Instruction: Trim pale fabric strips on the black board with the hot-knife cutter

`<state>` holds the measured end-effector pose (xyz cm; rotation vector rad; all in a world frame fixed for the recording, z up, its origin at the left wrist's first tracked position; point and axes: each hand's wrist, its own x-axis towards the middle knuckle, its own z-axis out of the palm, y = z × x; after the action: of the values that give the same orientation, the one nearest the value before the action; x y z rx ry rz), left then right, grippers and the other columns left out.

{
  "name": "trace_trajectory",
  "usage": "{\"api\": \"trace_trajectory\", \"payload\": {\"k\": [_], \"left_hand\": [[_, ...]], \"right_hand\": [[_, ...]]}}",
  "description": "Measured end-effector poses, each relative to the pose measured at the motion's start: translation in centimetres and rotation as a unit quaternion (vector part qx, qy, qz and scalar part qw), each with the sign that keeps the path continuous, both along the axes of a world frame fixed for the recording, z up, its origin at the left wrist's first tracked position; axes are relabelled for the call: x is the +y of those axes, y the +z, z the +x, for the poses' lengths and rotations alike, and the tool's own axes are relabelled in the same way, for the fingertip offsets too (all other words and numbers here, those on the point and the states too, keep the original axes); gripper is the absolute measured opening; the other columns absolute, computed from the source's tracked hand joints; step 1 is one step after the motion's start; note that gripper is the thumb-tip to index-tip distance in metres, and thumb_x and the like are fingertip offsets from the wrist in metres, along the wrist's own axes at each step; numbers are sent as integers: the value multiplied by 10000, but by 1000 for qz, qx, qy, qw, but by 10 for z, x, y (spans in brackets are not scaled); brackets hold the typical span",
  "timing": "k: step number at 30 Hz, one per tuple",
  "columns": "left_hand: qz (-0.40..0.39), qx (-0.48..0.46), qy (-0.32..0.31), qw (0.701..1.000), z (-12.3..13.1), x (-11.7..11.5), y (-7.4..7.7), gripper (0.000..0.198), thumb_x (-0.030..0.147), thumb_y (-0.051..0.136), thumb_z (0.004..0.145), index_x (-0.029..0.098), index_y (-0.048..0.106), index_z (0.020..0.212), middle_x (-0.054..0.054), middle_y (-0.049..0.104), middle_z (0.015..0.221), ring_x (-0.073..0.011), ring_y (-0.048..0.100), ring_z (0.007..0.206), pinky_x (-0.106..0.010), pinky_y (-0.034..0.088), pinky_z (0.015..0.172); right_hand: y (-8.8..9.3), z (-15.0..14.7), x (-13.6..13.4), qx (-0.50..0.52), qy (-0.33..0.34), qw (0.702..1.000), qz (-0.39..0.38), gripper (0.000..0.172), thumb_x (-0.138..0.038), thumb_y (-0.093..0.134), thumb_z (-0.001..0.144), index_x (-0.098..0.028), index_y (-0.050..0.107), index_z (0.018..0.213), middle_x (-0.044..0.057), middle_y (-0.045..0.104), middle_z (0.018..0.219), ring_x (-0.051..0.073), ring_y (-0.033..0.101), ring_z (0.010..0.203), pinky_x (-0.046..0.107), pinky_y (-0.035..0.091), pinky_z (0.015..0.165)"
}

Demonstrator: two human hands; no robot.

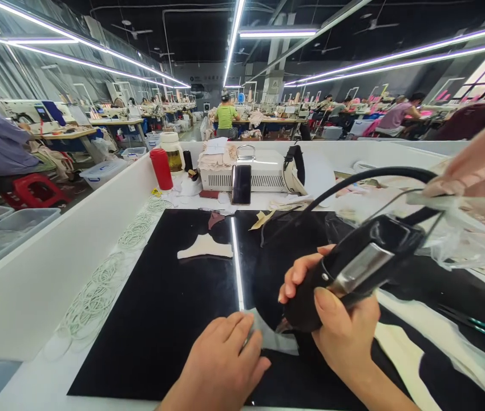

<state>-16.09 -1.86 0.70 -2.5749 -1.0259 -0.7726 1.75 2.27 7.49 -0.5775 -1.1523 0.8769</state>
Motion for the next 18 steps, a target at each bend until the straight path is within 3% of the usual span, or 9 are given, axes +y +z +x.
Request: {"api": "trace_trajectory", "payload": {"k": [5, 10, 16, 18], "left_hand": [[4, 17, -3, 1000, -2, 0, 5, 388, 303, 339, 1102, 140, 691, 1115, -96, 749, 1186, -243, 731, 1064, -360, 629, 826], [-1, 28, -13, 1000, -4, 0, 14, 354, 249, 359, 1097, 138, 695, 1108, -73, 755, 1158, -240, 724, 1078, -365, 629, 848], [15, 2, -18, 1000, -2, 1, 15, 246, 236, 454, 1071, 167, 690, 1067, -28, 745, 1173, -223, 693, 1121, -400, 547, 1024], [9, -7, -29, 1000, 2, 2, 19, 195, 204, 494, 1053, 174, 685, 1026, -14, 746, 1089, -198, 696, 1055, -400, 508, 1070]], "right_hand": [[4, 24, -11, 1, -18, 1000, -12, 309, -338, 726, 918, -290, 564, 1177, -8, 620, 845, 167, 621, 647, 317, 589, 511], [8, 28, -15, 10, -31, 999, -6, 310, -341, 724, 920, -292, 559, 1179, -7, 618, 843, 169, 616, 646, 324, 588, 515], [4, 22, -21, 16, -20, 1000, 9, 330, -330, 736, 920, -293, 553, 1192, -3, 633, 868, 163, 626, 664, 315, 586, 536], [1, 21, -22, 24, -22, 999, 11, 334, -333, 737, 921, -295, 552, 1197, -6, 632, 865, 159, 623, 666, 310, 587, 539]]}}
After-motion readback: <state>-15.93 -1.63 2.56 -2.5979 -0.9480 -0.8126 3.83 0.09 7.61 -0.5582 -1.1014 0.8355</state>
